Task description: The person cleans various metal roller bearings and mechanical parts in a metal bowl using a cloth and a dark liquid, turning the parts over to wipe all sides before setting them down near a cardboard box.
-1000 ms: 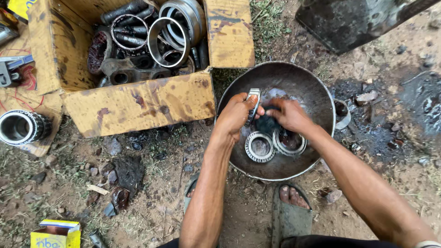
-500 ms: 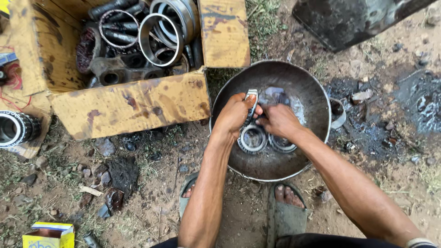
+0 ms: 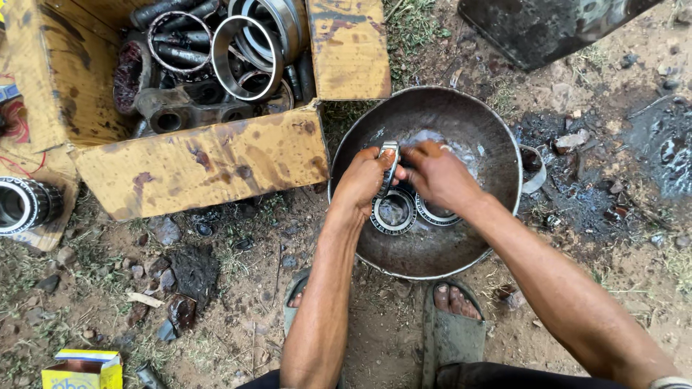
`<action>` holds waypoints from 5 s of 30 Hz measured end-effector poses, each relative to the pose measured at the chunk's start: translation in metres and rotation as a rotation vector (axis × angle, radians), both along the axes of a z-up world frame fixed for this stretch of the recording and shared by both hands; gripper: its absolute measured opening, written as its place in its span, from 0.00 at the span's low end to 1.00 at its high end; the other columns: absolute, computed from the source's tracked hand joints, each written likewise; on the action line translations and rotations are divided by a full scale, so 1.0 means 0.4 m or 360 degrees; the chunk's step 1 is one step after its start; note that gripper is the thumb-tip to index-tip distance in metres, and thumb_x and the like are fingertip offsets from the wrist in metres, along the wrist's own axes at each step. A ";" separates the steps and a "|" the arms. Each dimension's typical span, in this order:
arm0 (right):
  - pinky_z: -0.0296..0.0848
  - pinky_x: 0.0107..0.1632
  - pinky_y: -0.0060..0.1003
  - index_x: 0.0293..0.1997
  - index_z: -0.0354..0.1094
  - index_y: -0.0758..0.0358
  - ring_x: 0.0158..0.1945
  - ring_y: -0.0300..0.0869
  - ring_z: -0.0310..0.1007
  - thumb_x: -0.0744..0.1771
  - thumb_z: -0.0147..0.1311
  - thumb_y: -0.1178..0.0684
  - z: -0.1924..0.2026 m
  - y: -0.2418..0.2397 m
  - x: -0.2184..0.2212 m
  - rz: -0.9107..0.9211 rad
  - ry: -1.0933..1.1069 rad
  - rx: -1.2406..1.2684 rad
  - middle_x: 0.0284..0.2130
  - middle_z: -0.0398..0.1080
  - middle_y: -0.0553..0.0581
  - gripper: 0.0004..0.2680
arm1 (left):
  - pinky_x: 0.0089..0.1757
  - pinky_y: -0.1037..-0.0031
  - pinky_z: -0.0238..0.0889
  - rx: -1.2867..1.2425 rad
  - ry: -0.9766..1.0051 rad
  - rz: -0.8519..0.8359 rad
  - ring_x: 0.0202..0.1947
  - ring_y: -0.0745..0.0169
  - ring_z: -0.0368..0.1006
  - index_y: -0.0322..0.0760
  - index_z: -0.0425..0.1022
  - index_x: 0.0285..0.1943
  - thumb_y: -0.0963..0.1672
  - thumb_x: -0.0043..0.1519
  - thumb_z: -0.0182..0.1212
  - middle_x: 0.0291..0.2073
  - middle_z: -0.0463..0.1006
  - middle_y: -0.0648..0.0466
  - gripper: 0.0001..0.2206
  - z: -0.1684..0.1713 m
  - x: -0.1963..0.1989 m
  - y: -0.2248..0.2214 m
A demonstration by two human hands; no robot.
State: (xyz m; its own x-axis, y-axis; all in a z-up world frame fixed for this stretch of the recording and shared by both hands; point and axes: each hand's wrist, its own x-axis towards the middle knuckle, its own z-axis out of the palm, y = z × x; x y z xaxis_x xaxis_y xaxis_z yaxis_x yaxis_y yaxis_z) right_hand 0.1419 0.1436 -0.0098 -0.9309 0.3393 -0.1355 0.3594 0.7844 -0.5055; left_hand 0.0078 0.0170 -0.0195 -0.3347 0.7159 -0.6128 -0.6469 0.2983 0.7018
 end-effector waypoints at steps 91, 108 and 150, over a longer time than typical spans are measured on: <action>0.54 0.16 0.28 0.38 0.69 0.68 0.17 0.34 0.58 0.67 0.57 0.58 0.386 -0.062 -0.016 -0.0930 0.0112 -0.1343 0.20 0.64 0.54 0.04 | 0.42 0.65 0.56 0.0213 -0.0672 0.0161 0.28 0.68 0.60 0.39 0.70 0.31 0.43 0.67 0.51 0.23 0.67 0.59 0.11 -0.096 0.157 0.136; 0.77 0.29 0.37 0.62 0.64 0.65 0.37 0.48 0.79 0.54 0.56 0.68 0.450 -0.078 -0.018 -0.1071 0.0313 -0.2018 0.41 0.74 0.66 0.28 | 0.36 0.67 0.58 0.0436 -0.0673 0.0192 0.23 0.69 0.58 0.32 0.76 0.36 0.43 0.70 0.50 0.21 0.69 0.59 0.12 -0.073 0.146 0.102; 0.53 0.17 0.25 0.42 0.70 0.68 0.19 0.37 0.60 0.70 0.59 0.52 0.360 -0.069 -0.001 -0.1020 0.0366 -0.1749 0.26 0.66 0.57 0.08 | 0.35 0.71 0.56 0.0559 -0.0821 0.0190 0.23 0.71 0.59 0.43 0.70 0.32 0.50 0.74 0.41 0.18 0.66 0.65 0.18 -0.065 0.153 0.079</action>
